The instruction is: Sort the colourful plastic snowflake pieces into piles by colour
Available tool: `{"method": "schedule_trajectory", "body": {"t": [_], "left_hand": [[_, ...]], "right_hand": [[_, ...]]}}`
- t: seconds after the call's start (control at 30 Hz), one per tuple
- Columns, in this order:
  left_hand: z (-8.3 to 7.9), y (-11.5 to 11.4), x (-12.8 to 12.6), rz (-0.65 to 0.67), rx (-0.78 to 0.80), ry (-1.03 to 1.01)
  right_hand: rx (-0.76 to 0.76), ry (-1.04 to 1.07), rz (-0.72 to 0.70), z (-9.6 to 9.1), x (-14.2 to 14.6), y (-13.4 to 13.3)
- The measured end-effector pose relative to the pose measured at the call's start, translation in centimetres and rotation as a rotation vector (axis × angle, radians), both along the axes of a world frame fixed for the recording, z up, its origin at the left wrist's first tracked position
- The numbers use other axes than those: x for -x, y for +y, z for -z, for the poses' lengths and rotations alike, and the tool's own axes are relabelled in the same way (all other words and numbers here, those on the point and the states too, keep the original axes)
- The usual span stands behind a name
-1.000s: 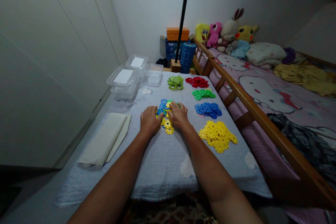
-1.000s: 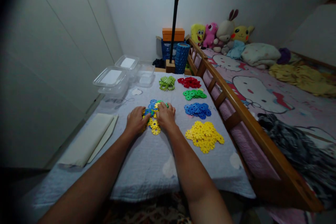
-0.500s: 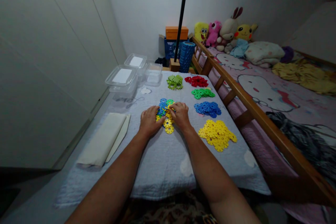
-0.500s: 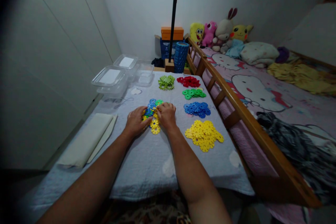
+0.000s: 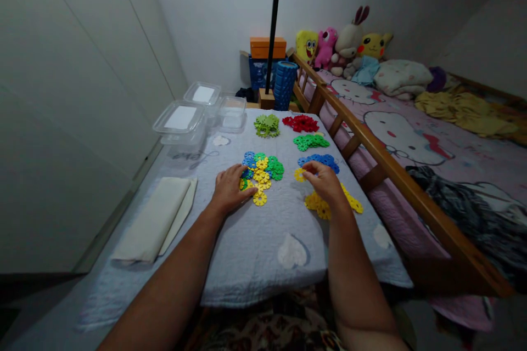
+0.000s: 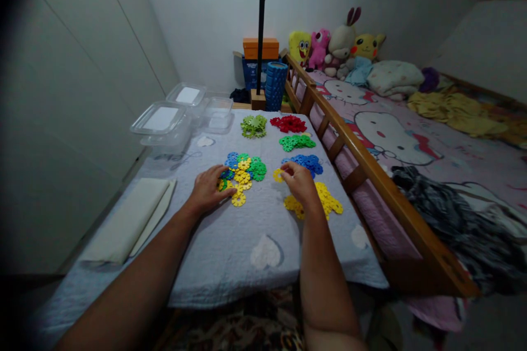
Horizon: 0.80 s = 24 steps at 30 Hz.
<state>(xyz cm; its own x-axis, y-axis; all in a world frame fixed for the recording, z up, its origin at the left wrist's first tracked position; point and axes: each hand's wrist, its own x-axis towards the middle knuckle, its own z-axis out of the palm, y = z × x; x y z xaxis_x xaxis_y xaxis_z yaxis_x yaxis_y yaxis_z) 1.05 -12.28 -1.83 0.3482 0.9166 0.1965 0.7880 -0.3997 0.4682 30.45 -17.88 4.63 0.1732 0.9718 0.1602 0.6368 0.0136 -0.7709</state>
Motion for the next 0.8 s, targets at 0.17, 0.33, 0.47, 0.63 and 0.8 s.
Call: {"method": "schedule_trajectory", "body": {"t": [0.17, 0.33, 0.47, 0.63, 0.8], "left_hand": [[-0.1, 0.1, 0.2, 0.016, 0.018, 0.031], [-0.1, 0.2, 0.3, 0.023, 0.028, 0.044], [0.0, 0.3, 0.3, 0.024, 0.022, 0.042], [0.0, 0.3, 0.3, 0.026, 0.01, 0.045], [0.0, 0.3, 0.3, 0.026, 0.019, 0.041]], "right_hand": [[0.137, -0.026, 0.053, -0.3, -5.2, -4.1], [0.179, -0.073, 0.078, 0.2, -7.6, -6.5], [0.185, -0.192, 0.074, 1.0, -8.0, -6.8], [0.168, -0.394, 0.114, 1.9, -8.0, -6.8], [0.166, -0.45, 0.17, 1.7, -7.8, -6.6]]}}
